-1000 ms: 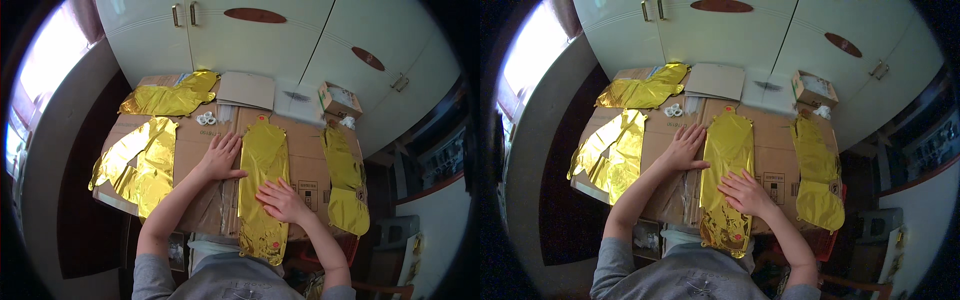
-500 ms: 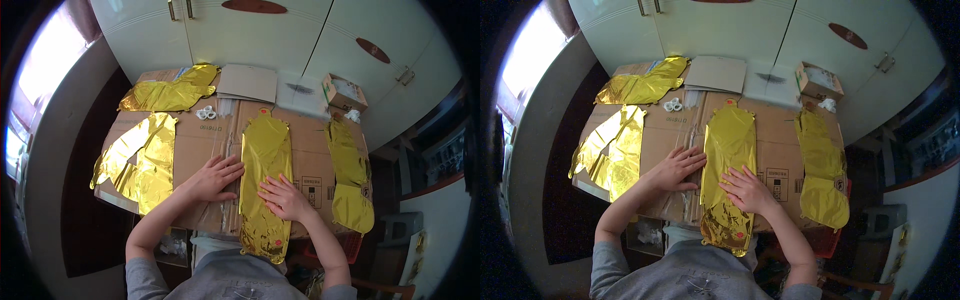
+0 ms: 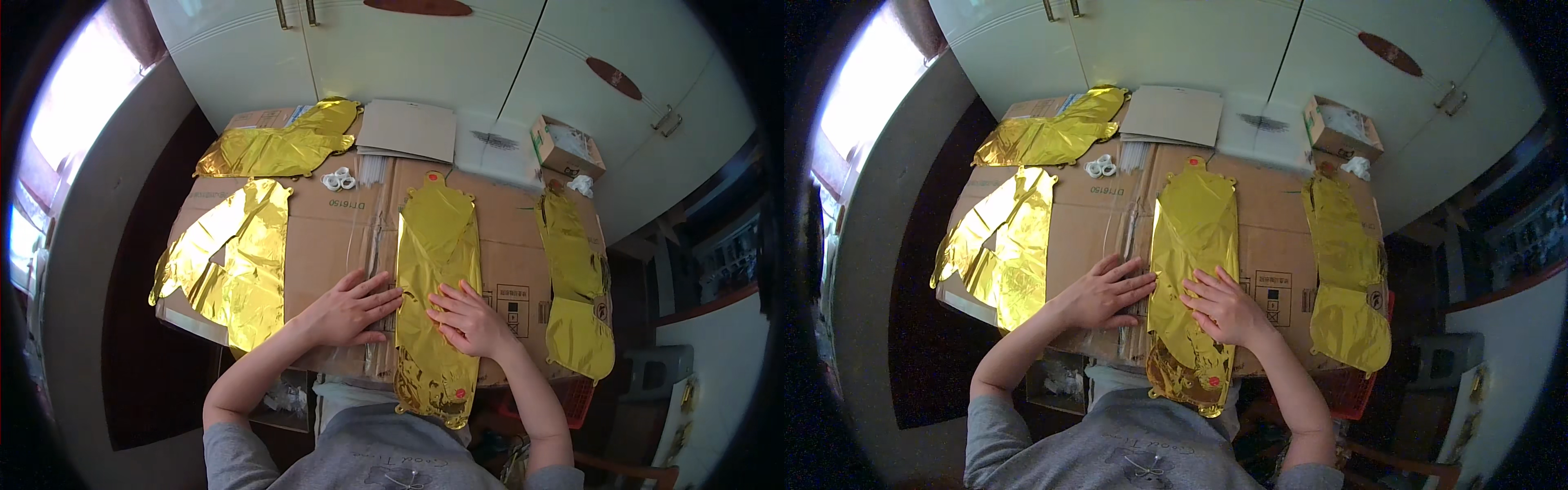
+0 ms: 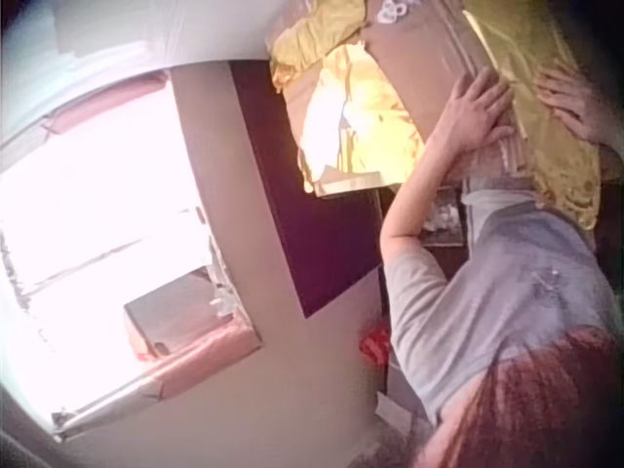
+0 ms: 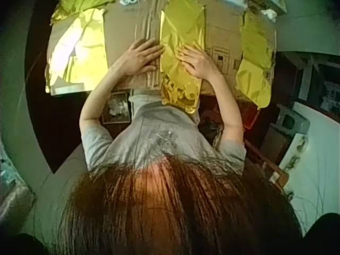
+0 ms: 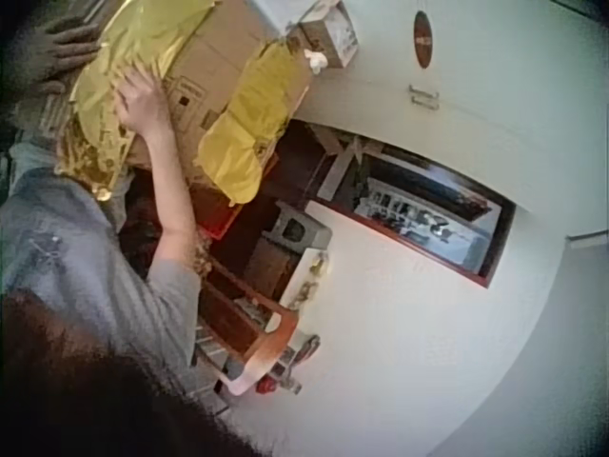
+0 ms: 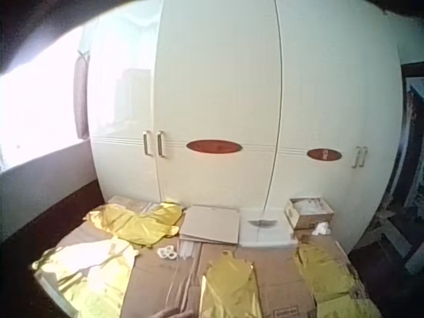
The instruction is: Folding gold foil balloons and placing them onto cardboard backing sheets for packaging.
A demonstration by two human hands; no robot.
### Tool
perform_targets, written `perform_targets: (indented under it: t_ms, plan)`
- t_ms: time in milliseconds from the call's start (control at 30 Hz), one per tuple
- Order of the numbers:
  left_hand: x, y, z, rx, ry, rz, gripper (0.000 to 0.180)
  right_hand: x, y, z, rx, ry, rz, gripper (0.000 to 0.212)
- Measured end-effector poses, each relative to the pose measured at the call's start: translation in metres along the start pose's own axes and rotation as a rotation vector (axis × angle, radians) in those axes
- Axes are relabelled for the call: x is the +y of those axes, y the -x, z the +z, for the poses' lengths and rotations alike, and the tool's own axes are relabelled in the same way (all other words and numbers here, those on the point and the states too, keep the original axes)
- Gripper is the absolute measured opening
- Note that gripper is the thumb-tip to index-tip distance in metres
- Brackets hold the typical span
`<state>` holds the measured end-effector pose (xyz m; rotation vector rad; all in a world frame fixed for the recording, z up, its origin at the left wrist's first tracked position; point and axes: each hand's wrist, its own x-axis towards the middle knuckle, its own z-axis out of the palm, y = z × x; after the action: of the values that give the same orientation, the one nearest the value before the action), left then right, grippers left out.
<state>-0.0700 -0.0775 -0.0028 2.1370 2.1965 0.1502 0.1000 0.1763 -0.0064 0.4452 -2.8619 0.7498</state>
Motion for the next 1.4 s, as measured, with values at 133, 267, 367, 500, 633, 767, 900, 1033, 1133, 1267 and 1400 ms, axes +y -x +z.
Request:
perform_targets:
  t_ms: [133,267,367,500,633,767,900,1033,1133,1267,1400]
  plan:
    - [0.003,0.003,-0.005,-0.029,-0.026,0.036,0.070,-0.001,0.000,-0.001,0.004,0.008,-0.008,0.033]
    - [0.009,0.005,-0.016,-0.055,-0.014,0.067,0.067,0.000,0.000,0.000,0.007,0.012,-0.010,0.033]
    - [0.009,0.005,-0.018,-0.056,-0.006,0.084,0.068,0.000,0.000,0.001,0.003,0.012,-0.003,0.033]
    - [0.009,0.005,-0.024,-0.075,0.007,0.120,0.073,-0.001,0.000,0.000,0.007,-0.006,0.005,0.032]
    - [0.012,0.004,-0.030,-0.137,-0.037,0.139,0.078,0.001,0.002,0.002,-0.001,0.005,-0.008,0.032]
    - [0.011,0.001,-0.036,-0.180,-0.090,0.196,0.080,-0.001,0.001,0.001,0.025,0.017,-0.006,0.031]
    - [0.011,-0.001,-0.039,-0.216,-0.116,0.221,0.079,-0.001,0.000,0.001,0.022,0.021,-0.005,0.030]
    - [0.011,0.000,-0.037,-0.238,-0.107,0.214,0.082,-0.014,-0.007,-0.009,0.029,0.124,-0.042,0.031]
    - [0.009,0.002,-0.033,-0.179,-0.085,0.220,0.078,-0.027,-0.021,-0.004,0.012,0.148,-0.135,0.035]
    - [0.009,0.001,-0.033,-0.156,-0.087,0.225,0.076,-0.030,-0.030,0.016,-0.040,0.207,-0.202,0.041]
    - [0.003,0.003,-0.026,-0.058,-0.026,0.250,0.076,-0.026,-0.024,0.027,-0.037,0.166,-0.172,0.042]
